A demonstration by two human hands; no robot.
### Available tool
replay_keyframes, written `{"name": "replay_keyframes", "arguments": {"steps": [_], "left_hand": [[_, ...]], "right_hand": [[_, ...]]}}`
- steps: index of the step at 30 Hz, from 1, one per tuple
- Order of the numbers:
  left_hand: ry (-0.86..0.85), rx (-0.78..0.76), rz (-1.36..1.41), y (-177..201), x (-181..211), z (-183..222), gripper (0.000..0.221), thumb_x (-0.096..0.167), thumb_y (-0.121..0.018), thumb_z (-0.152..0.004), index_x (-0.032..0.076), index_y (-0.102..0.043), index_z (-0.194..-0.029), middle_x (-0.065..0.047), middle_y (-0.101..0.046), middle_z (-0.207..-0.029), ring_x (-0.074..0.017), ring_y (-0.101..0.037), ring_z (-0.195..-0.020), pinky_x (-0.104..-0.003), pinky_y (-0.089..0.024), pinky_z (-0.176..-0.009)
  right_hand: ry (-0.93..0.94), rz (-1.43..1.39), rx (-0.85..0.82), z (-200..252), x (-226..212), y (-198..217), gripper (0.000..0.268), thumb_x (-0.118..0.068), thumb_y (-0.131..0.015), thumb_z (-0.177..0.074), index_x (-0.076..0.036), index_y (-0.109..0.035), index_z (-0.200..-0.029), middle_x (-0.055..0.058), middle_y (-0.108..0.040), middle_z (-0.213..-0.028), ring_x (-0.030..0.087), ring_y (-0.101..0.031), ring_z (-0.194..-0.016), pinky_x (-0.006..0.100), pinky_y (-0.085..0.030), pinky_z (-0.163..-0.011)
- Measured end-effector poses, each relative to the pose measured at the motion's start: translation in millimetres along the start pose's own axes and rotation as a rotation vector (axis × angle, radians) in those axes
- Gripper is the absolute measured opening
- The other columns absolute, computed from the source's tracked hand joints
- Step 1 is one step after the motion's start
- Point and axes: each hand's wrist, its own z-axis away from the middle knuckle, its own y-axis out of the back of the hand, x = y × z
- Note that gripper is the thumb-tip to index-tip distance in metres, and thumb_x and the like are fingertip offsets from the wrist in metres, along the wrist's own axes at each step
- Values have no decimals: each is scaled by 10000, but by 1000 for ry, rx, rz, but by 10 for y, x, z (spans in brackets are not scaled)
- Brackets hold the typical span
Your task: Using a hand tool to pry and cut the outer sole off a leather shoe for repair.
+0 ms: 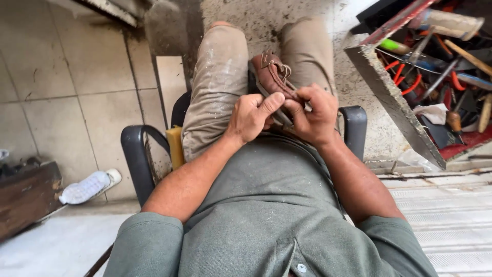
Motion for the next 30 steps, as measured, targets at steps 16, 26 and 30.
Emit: {"name": "replay_keyframes", "arguments": {"steps": [16, 26, 30], "left_hand": [[-389, -26, -275, -553, -112, -805, 569, 452, -617, -979, 124, -305, -634, 20, -283, -604, -166, -262, -617, -408, -284, -550], [-726, -23, -343, -546, -244, -988, 486, 351, -531, -1026, 76, -328, -681, -67, -353, -567, -251, -329, -542, -455, -314, -551], [-795, 69, -368, -620, -311, -1033, 476, 325, -548, -1015, 63, -331, -683, -113, -361, -566, -309, -342, -538, -481, -300, -554]], "right_hand": [[-706, 108, 101, -608, -122, 234, 250, -342, -462, -1016, -136, -586, -949, -2, -581, -952, 136, -534, -911, 309, -436, -822], [-513, 303, 161, -685, 651, 156, 141, -191, -542, -985, -131, -595, -870, -20, -556, -764, 131, -490, -706, 334, -429, -605], [-550, 285, 171, -719, 851, 136, 131, -209, -565, -933, -142, -609, -828, -33, -568, -739, 127, -504, -705, 343, -440, -620]]}}
